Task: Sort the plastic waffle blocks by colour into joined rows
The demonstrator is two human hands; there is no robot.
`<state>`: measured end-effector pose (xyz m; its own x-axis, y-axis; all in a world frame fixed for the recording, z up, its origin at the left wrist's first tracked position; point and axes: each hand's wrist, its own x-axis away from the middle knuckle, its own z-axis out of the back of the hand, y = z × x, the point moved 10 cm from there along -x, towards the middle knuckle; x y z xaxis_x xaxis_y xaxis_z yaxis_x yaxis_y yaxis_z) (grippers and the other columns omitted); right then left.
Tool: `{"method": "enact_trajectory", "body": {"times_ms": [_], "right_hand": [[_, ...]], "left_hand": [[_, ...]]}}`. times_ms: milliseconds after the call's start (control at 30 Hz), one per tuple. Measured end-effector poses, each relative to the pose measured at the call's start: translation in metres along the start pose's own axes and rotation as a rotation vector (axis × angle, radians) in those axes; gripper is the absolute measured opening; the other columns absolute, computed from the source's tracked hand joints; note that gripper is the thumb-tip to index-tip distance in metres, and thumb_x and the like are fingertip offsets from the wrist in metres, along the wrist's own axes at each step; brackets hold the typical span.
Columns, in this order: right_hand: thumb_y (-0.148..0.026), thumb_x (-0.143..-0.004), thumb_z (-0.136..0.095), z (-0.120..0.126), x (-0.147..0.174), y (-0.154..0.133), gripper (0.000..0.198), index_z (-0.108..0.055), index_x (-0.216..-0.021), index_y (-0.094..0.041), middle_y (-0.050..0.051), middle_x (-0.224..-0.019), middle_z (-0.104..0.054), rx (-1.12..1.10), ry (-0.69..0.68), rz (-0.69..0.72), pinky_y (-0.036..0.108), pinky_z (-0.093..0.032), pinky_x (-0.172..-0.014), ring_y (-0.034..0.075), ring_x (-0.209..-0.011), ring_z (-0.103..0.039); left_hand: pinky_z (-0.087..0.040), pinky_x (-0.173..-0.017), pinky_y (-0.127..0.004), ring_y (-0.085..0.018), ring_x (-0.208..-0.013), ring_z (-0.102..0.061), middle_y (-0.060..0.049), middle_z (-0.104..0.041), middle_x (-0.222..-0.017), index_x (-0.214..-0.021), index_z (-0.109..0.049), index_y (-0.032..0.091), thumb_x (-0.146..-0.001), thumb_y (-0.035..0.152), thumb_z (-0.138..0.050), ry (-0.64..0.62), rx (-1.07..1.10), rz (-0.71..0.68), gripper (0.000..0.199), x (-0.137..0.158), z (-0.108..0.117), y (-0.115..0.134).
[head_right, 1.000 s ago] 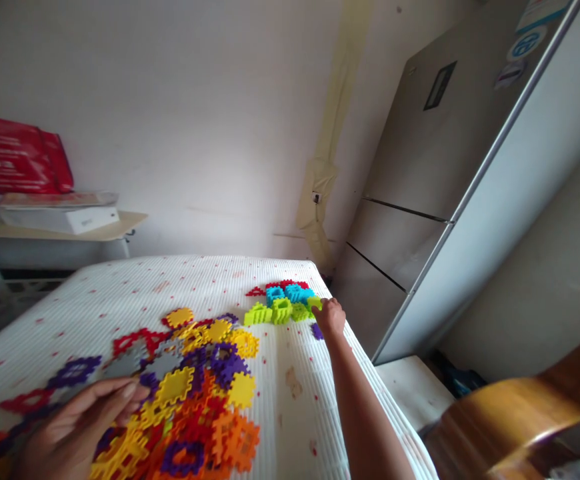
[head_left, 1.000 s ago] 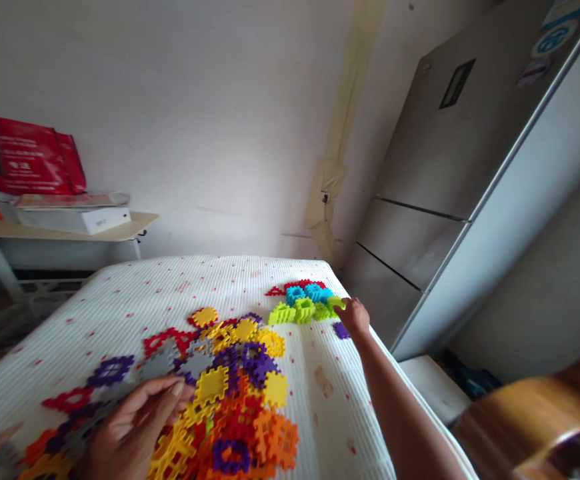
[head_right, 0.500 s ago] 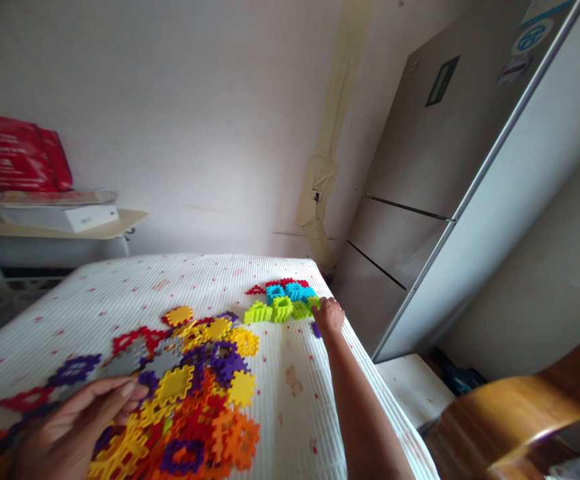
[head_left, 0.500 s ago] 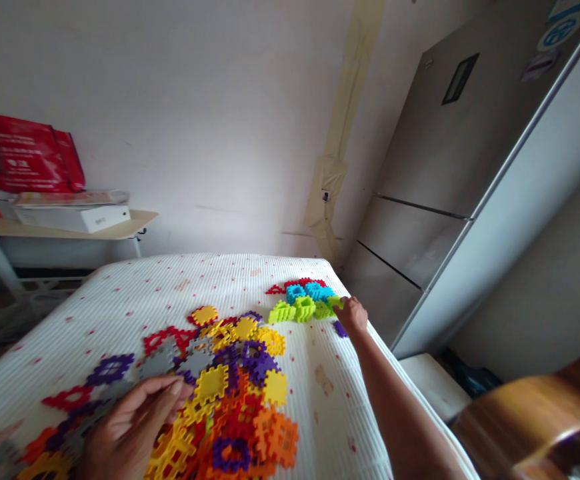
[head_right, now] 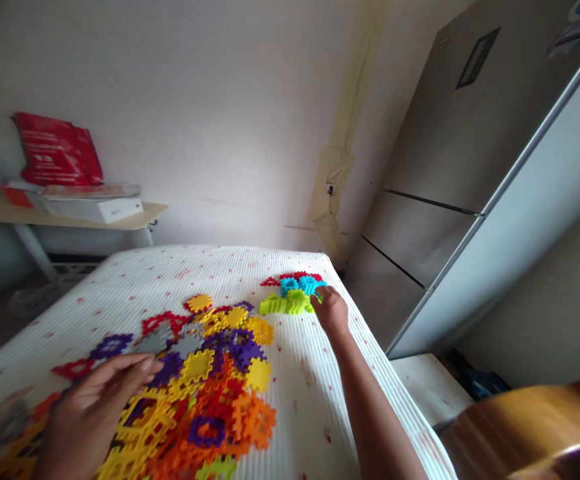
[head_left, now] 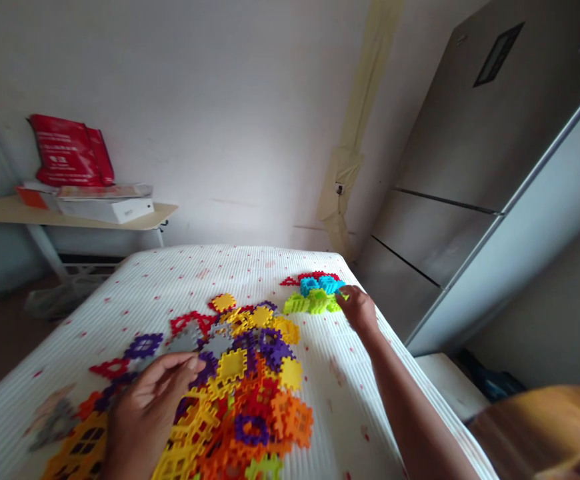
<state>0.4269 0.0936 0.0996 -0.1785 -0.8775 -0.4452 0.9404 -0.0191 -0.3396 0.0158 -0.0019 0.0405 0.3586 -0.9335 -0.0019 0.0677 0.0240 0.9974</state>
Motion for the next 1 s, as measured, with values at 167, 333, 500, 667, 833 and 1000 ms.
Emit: {"method": "enact_trajectory", "body": {"times_ms": [167,333,500,667,833,1000], "right_hand": [[-0.023,-0.077,-0.056,-0.032,0.05,-0.079,0.017,-0.068,-0.087,-0.017,0.002,-0.075,-0.068,-0.491,-0.379,0.212,0.021,-0.043,-0.059,0.013,-0.065,-0.06],[-0.018,-0.078,-0.055,-0.032,0.115,-0.14,0.016,-0.068,-0.087,-0.018,0.001,-0.081,-0.066,-0.647,-0.65,0.417,0.018,-0.04,-0.057,0.01,-0.065,-0.056],[-0.017,-0.076,-0.058,-0.027,0.182,-0.165,0.007,-0.065,-0.074,-0.019,-0.003,-0.071,-0.061,-0.52,-0.933,0.628,0.017,-0.035,-0.055,0.008,-0.062,-0.052],[-0.028,-0.072,-0.064,-0.027,0.208,-0.156,0.013,-0.06,-0.082,-0.021,-0.002,-0.083,-0.063,-0.167,-0.774,0.645,0.021,-0.032,-0.057,0.012,-0.069,-0.055],[-0.03,-0.077,-0.06,-0.032,0.222,-0.164,0.012,-0.055,-0.083,-0.021,-0.002,-0.083,-0.062,-0.022,-0.659,0.627,0.023,-0.03,-0.053,0.012,-0.066,-0.055],[-0.023,-0.076,-0.057,-0.035,0.222,-0.172,0.007,-0.053,-0.08,-0.019,0.0,-0.082,-0.062,0.027,-0.619,0.604,0.024,-0.03,-0.051,0.012,-0.065,-0.056]], "left_hand": [[-0.051,-0.069,-0.023,-0.017,-0.072,-0.067,-0.001,-0.073,-0.074,-0.079,-0.065,0.02,-0.058,0.047,-0.07,0.093,0.016,-0.105,0.034,-0.011,0.023,0.006],[-0.049,-0.072,-0.021,-0.014,-0.072,-0.065,0.0,-0.071,-0.072,-0.084,-0.065,0.021,-0.064,0.04,-0.069,0.234,0.017,-0.182,0.028,-0.019,0.051,0.009],[-0.05,-0.072,-0.022,-0.013,-0.07,-0.065,0.001,-0.071,-0.072,-0.084,-0.064,0.02,-0.065,0.039,-0.067,0.243,0.021,-0.201,0.026,-0.019,0.052,0.013],[-0.051,-0.068,-0.022,-0.015,-0.068,-0.066,0.0,-0.071,-0.07,-0.08,-0.066,0.02,-0.062,0.037,-0.07,0.203,-0.017,-0.21,0.025,-0.016,0.044,0.014],[-0.05,-0.068,-0.023,-0.016,-0.069,-0.065,0.001,-0.071,-0.071,-0.082,-0.066,0.02,-0.062,0.038,-0.069,0.196,-0.038,-0.223,0.027,-0.018,0.042,0.011],[-0.049,-0.068,-0.023,-0.016,-0.07,-0.065,0.001,-0.07,-0.071,-0.081,-0.066,0.021,-0.061,0.041,-0.069,0.171,-0.054,-0.203,0.028,-0.02,0.039,0.007]]}}
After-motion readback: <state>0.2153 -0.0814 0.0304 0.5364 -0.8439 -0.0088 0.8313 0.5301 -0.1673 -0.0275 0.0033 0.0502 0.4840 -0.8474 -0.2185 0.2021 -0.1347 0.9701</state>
